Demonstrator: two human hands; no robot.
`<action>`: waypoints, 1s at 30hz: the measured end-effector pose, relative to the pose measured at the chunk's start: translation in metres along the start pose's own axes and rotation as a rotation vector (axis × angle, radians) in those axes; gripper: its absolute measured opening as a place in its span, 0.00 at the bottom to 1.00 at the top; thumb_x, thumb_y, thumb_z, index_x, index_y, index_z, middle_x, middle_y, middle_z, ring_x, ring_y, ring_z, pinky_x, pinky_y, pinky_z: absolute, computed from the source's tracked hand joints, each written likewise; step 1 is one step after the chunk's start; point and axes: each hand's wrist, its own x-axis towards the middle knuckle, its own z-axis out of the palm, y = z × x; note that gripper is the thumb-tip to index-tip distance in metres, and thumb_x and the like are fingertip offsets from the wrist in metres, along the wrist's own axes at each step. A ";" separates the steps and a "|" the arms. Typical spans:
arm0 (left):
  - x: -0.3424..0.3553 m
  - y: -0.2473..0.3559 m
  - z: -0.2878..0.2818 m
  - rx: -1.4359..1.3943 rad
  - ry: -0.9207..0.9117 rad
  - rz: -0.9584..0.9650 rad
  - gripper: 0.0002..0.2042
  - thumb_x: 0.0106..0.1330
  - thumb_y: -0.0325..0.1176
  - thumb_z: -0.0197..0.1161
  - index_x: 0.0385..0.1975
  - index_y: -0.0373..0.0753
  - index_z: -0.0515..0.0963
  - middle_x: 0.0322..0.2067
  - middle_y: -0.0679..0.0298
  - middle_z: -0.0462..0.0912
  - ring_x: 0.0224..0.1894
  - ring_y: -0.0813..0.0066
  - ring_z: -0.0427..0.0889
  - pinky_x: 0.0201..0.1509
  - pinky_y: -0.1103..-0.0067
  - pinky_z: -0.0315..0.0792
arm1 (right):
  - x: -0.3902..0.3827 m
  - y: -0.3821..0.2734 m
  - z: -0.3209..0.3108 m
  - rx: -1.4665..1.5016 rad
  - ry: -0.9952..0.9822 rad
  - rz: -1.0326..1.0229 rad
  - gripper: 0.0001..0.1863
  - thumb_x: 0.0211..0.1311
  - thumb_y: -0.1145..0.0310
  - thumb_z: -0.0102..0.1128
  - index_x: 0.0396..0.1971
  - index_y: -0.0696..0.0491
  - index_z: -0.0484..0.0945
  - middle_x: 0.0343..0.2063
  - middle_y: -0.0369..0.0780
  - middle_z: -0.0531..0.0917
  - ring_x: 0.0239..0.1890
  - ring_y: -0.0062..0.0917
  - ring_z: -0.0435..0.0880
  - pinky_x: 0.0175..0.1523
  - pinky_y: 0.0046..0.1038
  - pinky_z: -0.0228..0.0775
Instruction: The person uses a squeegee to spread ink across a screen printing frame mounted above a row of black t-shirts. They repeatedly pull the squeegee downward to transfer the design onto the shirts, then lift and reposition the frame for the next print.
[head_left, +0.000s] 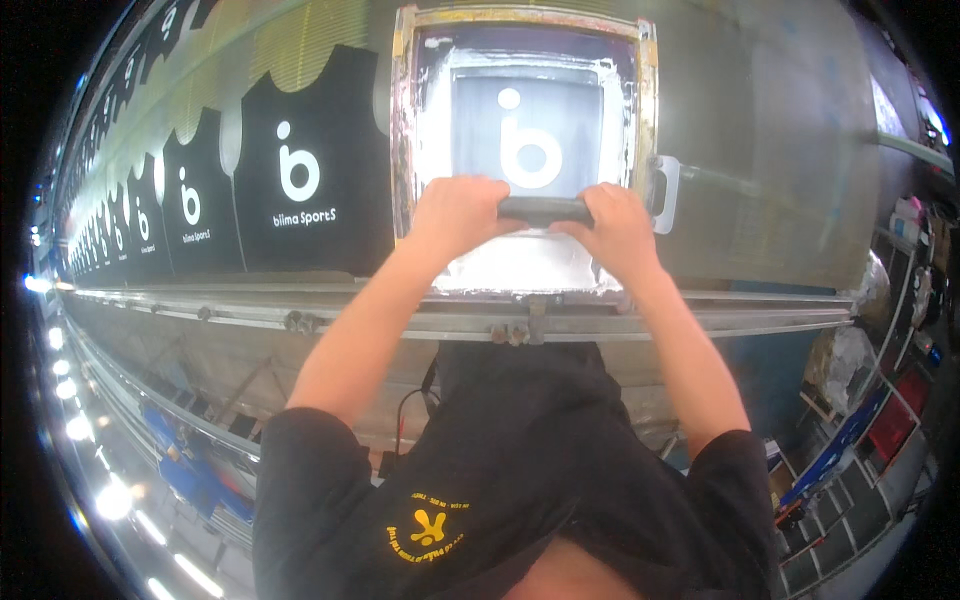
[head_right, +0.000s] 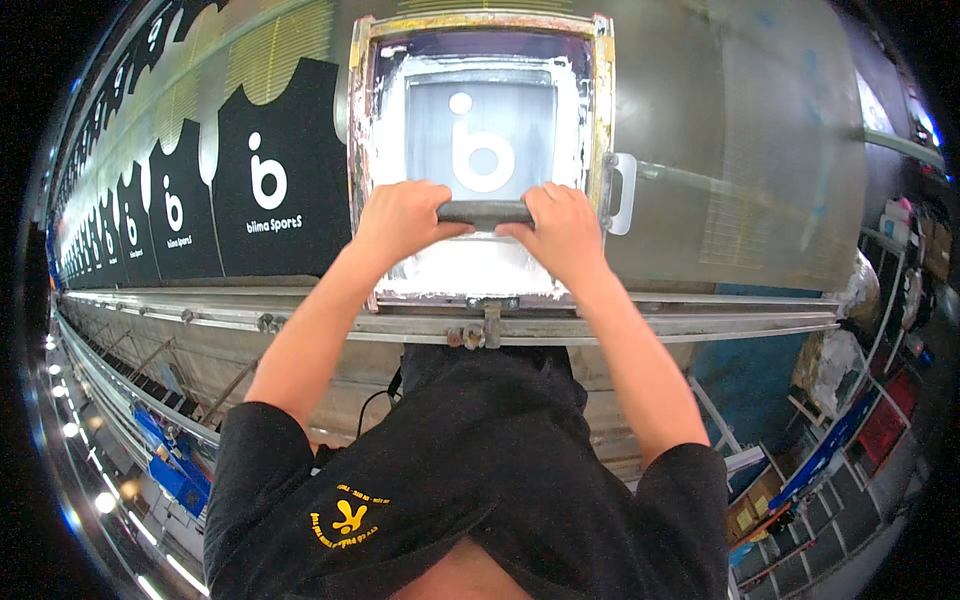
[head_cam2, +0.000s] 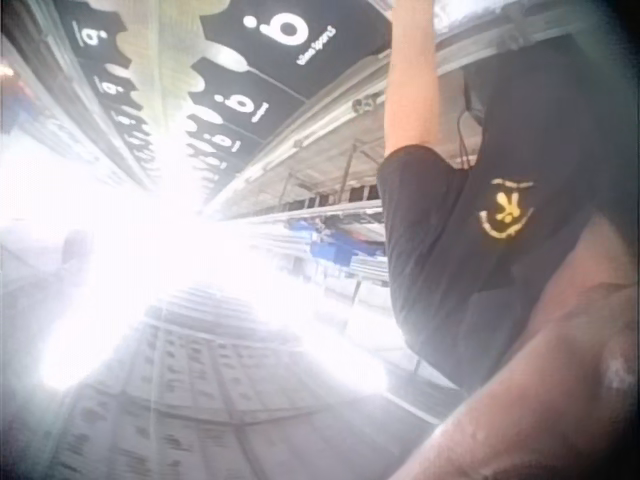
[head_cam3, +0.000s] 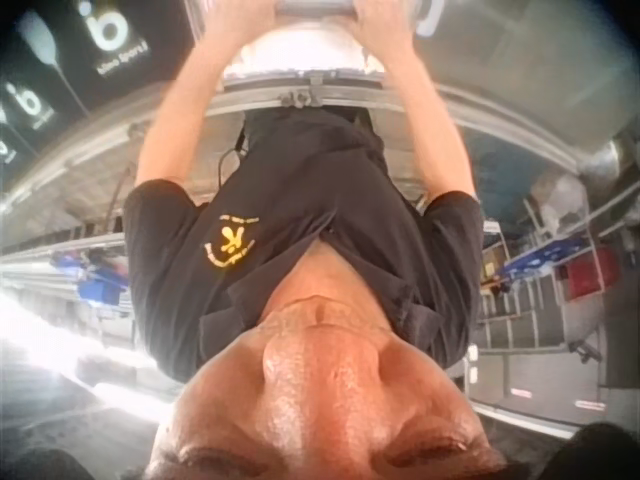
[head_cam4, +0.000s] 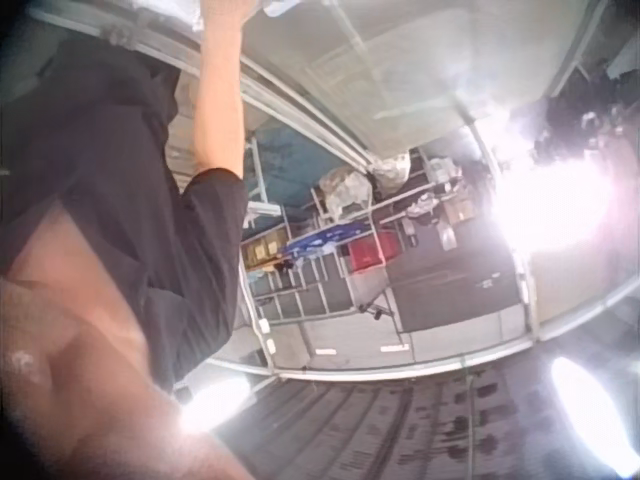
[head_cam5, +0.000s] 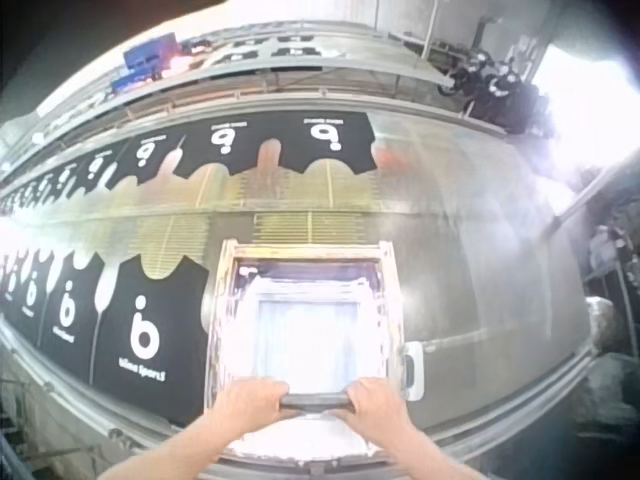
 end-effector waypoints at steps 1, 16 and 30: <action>0.016 -0.007 -0.006 0.010 -0.007 -0.005 0.21 0.55 0.58 0.75 0.29 0.45 0.83 0.28 0.61 0.86 0.34 0.55 0.87 0.36 0.61 0.80 | 0.019 0.008 -0.007 -0.009 -0.051 0.004 0.24 0.48 0.54 0.82 0.33 0.56 0.80 0.32 0.45 0.82 0.39 0.44 0.81 0.45 0.42 0.73; 0.079 -0.027 -0.012 0.172 0.073 -0.011 0.25 0.58 0.64 0.70 0.31 0.45 0.83 0.29 0.60 0.86 0.36 0.54 0.87 0.37 0.62 0.79 | 0.075 0.047 0.002 -0.093 0.129 -0.088 0.24 0.50 0.49 0.79 0.30 0.56 0.80 0.29 0.44 0.82 0.36 0.44 0.82 0.43 0.44 0.73; 0.001 0.016 0.014 -0.167 -0.502 -0.114 0.28 0.48 0.62 0.78 0.33 0.39 0.89 0.26 0.54 0.87 0.33 0.53 0.87 0.40 0.64 0.79 | -0.017 0.003 -0.009 0.088 -0.532 0.315 0.29 0.58 0.45 0.75 0.39 0.60 0.83 0.36 0.47 0.86 0.41 0.40 0.85 0.48 0.38 0.75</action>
